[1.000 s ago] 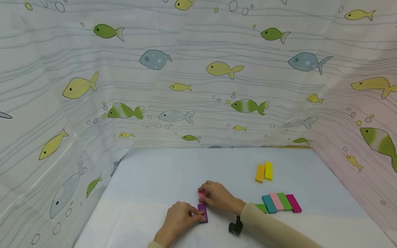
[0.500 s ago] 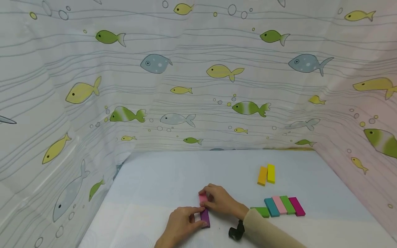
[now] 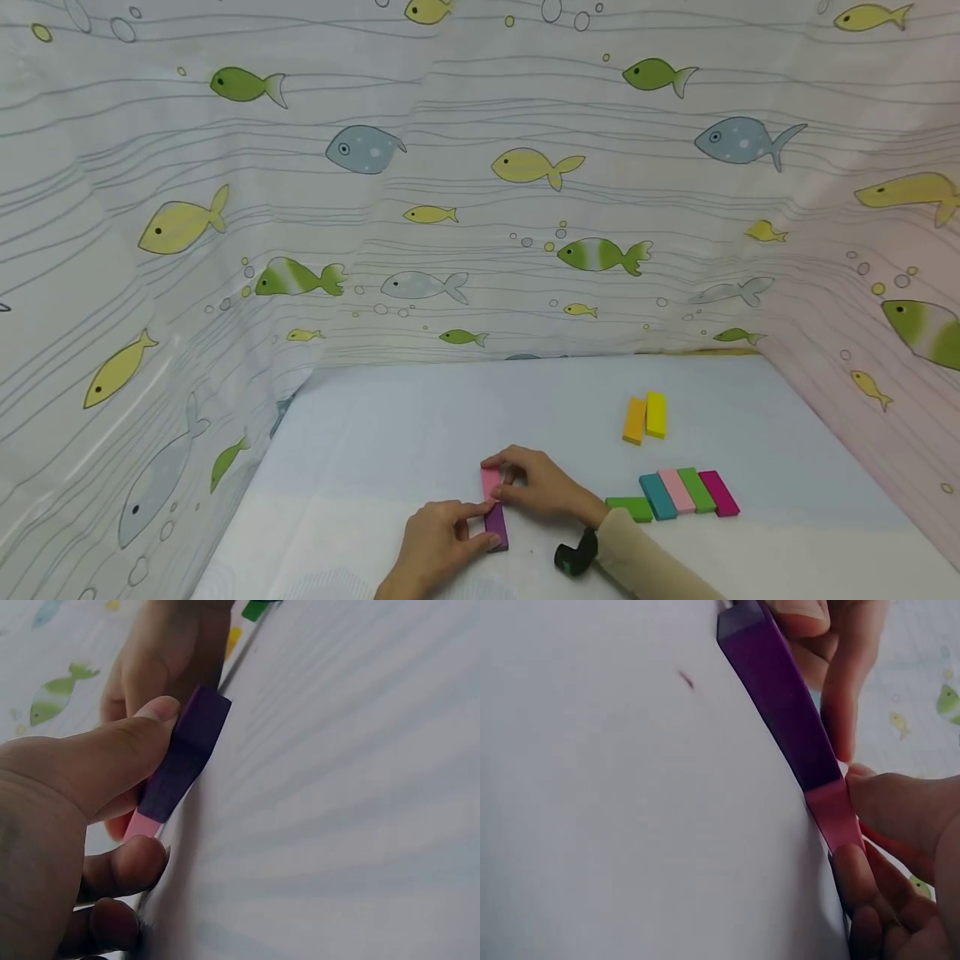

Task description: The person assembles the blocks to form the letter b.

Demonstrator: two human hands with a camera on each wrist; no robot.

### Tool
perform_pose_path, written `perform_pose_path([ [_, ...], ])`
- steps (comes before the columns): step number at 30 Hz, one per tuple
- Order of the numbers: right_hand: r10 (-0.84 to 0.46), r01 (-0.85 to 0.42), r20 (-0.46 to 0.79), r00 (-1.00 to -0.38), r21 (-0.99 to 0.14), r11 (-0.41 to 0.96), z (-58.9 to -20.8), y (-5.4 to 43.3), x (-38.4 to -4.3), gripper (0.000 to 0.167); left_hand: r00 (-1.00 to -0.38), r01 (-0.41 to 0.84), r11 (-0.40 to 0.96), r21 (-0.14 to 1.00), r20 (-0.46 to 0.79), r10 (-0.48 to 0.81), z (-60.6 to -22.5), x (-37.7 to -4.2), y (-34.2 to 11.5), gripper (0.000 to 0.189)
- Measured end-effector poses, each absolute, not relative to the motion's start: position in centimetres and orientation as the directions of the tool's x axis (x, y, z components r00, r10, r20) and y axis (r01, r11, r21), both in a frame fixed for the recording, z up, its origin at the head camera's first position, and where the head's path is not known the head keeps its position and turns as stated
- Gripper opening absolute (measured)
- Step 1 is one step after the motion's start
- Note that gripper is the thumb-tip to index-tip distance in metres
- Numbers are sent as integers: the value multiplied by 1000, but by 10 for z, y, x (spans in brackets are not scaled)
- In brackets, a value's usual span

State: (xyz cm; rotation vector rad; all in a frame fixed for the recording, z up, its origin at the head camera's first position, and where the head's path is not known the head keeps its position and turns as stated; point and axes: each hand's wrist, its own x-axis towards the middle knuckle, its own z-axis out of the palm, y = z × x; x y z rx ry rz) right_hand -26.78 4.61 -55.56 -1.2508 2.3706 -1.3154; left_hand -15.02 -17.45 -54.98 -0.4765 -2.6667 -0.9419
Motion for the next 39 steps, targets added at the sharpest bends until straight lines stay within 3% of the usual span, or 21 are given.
perform_pose_path([
  [24, -739, -512, 166, -653, -816, 269, -547, 51, -266, 44, -939, 305, 737, 603, 319, 127, -545, -145, -168, 36],
  [32, -734, -509, 136, -666, -802, 313, -548, 58, -267, 43, -926, 255, 874, 414, 364, 98, -550, -146, -147, 53],
  [39, -789, -526, 99, -606, -794, 304, -525, 75, -281, 48, -906, 284, 905, 317, 399, 144, -550, -145, -144, 54],
])
